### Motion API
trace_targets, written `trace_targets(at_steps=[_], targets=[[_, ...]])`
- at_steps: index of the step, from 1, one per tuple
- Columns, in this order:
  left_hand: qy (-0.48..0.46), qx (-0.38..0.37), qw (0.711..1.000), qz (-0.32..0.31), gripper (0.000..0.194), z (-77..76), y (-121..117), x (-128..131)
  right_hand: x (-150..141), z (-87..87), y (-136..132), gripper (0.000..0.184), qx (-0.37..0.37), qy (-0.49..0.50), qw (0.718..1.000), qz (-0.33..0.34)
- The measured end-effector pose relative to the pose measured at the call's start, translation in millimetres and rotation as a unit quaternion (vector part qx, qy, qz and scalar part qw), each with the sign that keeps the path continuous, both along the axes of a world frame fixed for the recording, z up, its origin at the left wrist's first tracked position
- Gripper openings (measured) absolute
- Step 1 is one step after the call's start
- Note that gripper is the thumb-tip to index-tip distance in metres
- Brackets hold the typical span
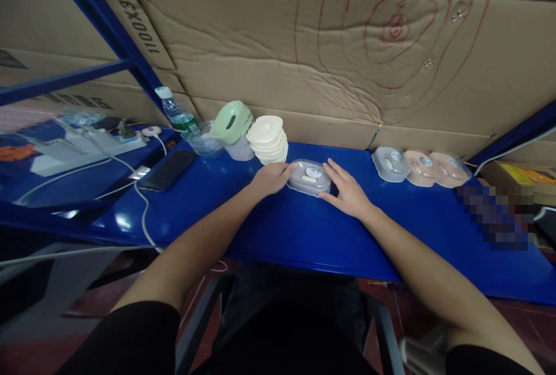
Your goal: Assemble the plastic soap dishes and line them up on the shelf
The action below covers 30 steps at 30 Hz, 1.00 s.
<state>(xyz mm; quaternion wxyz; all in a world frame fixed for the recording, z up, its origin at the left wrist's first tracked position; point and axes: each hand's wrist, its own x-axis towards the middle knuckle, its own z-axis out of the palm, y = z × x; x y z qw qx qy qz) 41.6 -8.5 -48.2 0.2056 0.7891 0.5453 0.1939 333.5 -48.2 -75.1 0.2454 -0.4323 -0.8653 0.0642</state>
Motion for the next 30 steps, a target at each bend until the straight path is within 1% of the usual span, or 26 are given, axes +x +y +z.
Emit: trace_targets(at_steps=[2, 4, 5, 7, 10, 11, 13, 15, 18, 20, 22, 26, 30], targets=[[-0.019, -0.007, 1.0, -0.011, 0.072, 0.8, -0.7, 0.5, 0.2, 3.2, -0.6, 0.076, 0.018, -0.023, 0.999, 0.025], [-0.032, -0.003, 0.999, -0.01, 0.069, 3.0, -1.3, 0.7, 2.7, 5.2, -0.2, 0.067, 0.04, -0.05, 0.998, 0.019], [-0.033, 0.002, 0.999, -0.003, 0.066, 4.8, -1.8, 0.4, 5.1, 5.5, 0.3, 0.064, 0.055, -0.061, 0.997, -0.004], [-0.028, 0.015, 0.999, 0.015, 0.061, 9.4, -2.9, -1.2, 11.5, 5.0, 1.2, 0.062, 0.089, -0.076, 0.99, -0.078], [-0.028, 0.055, 0.997, 0.04, 0.056, 16.9, -4.3, -6.3, 21.1, 4.5, 1.1, 0.066, 0.141, -0.081, 0.967, -0.196], [-0.035, 0.072, 0.996, 0.05, 0.053, 19.1, -4.4, -8.4, 23.1, 5.0, 0.8, 0.068, 0.154, -0.083, 0.96, -0.218], [-0.053, 0.104, 0.99, 0.077, 0.047, 22.3, -4.1, -12.9, 24.6, 6.5, 0.2, 0.07, 0.167, -0.095, 0.955, -0.228], [-0.066, 0.125, 0.984, 0.104, 0.044, 24.4, -3.0, -17.1, 23.9, 7.7, 0.7, 0.066, 0.162, -0.114, 0.957, -0.212], [-0.066, 0.139, 0.978, 0.138, 0.049, 26.5, 0.1, -22.8, 23.6, 6.5, 4.4, 0.063, 0.135, -0.139, 0.96, -0.201], [-0.053, 0.139, 0.975, 0.162, 0.054, 27.3, 3.0, -26.9, 25.4, 4.1, 7.4, 0.065, 0.121, -0.148, 0.958, -0.214], [-0.034, 0.132, 0.973, 0.185, 0.053, 27.5, 6.5, -31.5, 27.5, 1.8, 9.6, 0.066, 0.116, -0.15, 0.953, -0.238], [-0.011, 0.12, 0.971, 0.204, 0.044, 24.9, 13.7, -40.0, 28.3, 0.4, 10.6, 0.069, 0.106, -0.165, 0.942, -0.272], [-0.028, 0.129, 0.971, 0.199, 0.033, 20.3, 18.2, -43.9, 26.7, 0.5, 10.4, 0.07, 0.097, -0.184, 0.937, -0.281]])
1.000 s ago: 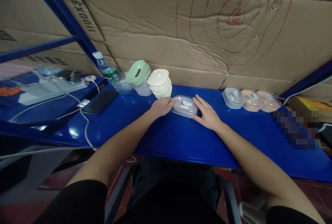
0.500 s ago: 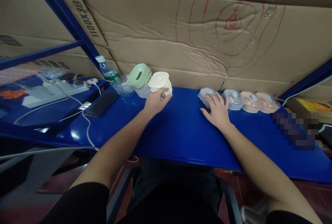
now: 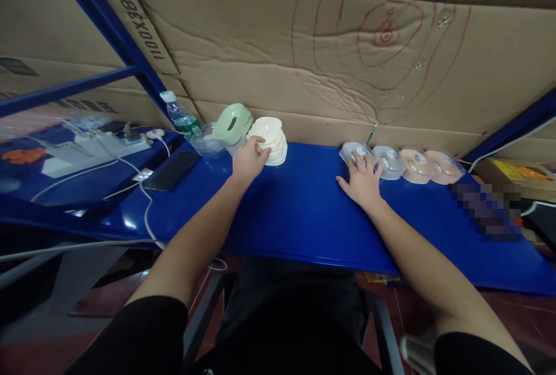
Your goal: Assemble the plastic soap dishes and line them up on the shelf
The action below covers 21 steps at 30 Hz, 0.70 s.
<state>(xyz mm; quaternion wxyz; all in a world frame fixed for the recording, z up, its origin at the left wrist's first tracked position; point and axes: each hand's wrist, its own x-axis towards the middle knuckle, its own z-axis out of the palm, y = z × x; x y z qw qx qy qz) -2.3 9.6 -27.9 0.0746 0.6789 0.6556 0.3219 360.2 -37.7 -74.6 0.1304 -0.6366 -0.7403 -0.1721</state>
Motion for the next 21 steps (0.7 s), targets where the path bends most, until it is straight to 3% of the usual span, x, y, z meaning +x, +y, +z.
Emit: trace_targets(at_steps=[5, 9, 15, 18, 21], targets=[[-0.019, 0.03, 0.999, 0.009, 0.022, -4.4, 4.5, -1.0, -1.8, -1.0, -0.8, 0.069, 0.004, 0.008, 1.0, 0.009], [-0.035, 0.099, 0.994, -0.002, 0.02, -5.9, 6.6, -1.3, -4.5, 0.3, -3.6, 0.074, 0.021, 0.032, 0.998, 0.044], [-0.043, 0.215, 0.966, -0.134, 0.027, -5.7, -9.5, 10.6, -6.6, 10.0, -8.9, 0.094, 0.086, 0.114, 0.981, 0.133], [-0.013, 0.198, 0.964, -0.175, 0.028, -6.5, -22.4, 24.2, -14.0, 19.7, -14.7, 0.098, 0.084, 0.16, 0.964, 0.196], [0.021, 0.133, 0.972, -0.194, 0.031, -5.9, -31.5, 37.0, -25.9, 30.5, -19.7, 0.074, 0.042, 0.201, 0.951, 0.233]])
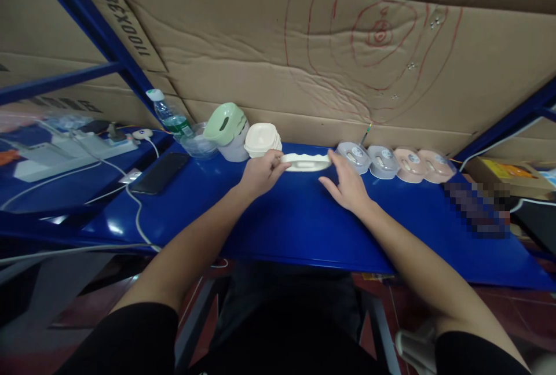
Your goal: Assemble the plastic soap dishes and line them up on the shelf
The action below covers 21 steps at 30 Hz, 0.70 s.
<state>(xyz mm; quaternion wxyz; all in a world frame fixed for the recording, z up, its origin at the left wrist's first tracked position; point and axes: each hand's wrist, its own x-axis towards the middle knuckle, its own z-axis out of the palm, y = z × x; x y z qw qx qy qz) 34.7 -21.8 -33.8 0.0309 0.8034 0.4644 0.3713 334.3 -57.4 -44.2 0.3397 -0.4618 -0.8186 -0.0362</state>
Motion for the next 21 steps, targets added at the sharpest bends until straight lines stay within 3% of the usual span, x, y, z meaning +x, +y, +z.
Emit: trace_targets(at_steps=[2, 5, 12, 14, 17, 21], targets=[[0.029, -0.054, 0.998, 0.002, 0.033, 1.8, -2.2, 4.7, -8.2, 4.7, 1.1, 0.054, -0.039, 0.003, 0.999, 0.004], [0.054, -0.125, 0.991, 0.02, 0.037, 4.2, 0.0, 4.5, -19.6, 2.6, 11.6, 0.046, -0.09, 0.006, 0.996, -0.002], [0.167, -0.231, 0.957, 0.046, 0.031, -1.7, 11.7, -2.4, -31.0, -27.6, 32.5, 0.034, -0.163, -0.014, 0.986, -0.039], [0.14, -0.21, 0.965, 0.068, 0.029, 2.2, 12.5, -5.2, -27.4, -31.4, 30.7, 0.037, -0.172, 0.001, 0.985, -0.022], [0.046, -0.104, 0.985, 0.132, 0.03, 17.3, 12.8, -19.2, -20.0, -31.9, 26.6, 0.042, -0.18, 0.032, 0.983, 0.02], [-0.05, 0.033, 0.958, 0.28, 0.044, 36.5, 17.3, -54.1, -15.3, -29.8, 24.2, 0.047, -0.189, 0.036, 0.98, 0.04]])
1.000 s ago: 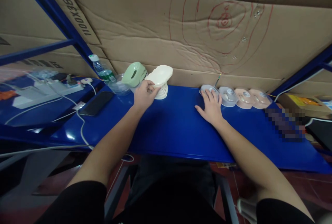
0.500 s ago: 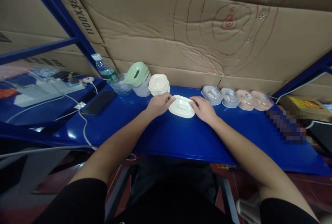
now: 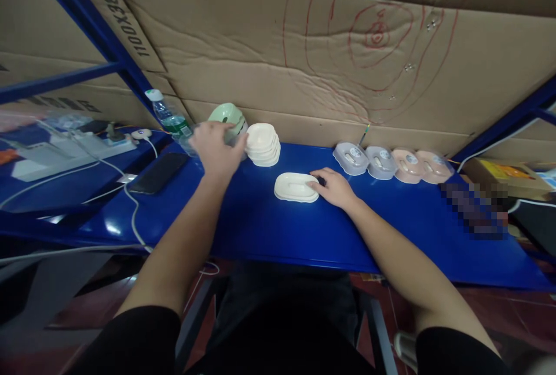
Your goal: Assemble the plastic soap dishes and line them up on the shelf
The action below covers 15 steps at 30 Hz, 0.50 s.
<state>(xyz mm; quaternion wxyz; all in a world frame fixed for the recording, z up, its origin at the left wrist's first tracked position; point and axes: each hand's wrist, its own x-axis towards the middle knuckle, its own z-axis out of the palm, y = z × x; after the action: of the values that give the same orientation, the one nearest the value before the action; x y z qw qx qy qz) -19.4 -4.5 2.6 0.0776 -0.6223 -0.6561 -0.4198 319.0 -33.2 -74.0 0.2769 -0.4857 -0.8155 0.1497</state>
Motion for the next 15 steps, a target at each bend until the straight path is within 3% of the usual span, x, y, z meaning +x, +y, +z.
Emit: trace_targets(at_steps=[3, 5, 9, 15], targets=[[-0.057, 0.01, 0.994, 0.094, 0.071, 1.6, 7.7, -23.4, -1.2, 1.4, -0.2, 0.048, 0.003, -0.027, 1.0, 0.01], [-0.09, -0.024, 0.989, 0.114, 0.084, -1.7, 13.1, -33.3, -2.4, 2.2, -0.6, 0.048, 0.008, -0.044, 0.999, 0.017], [-0.112, -0.083, 0.984, 0.107, 0.088, -8.7, 21.6, -42.5, -2.4, 3.2, -1.8, 0.046, 0.01, -0.061, 0.998, 0.023], [-0.103, -0.055, 0.987, 0.108, 0.089, -14.8, 29.5, -44.5, -0.5, 2.2, -3.0, 0.046, 0.012, -0.07, 0.997, 0.037]])
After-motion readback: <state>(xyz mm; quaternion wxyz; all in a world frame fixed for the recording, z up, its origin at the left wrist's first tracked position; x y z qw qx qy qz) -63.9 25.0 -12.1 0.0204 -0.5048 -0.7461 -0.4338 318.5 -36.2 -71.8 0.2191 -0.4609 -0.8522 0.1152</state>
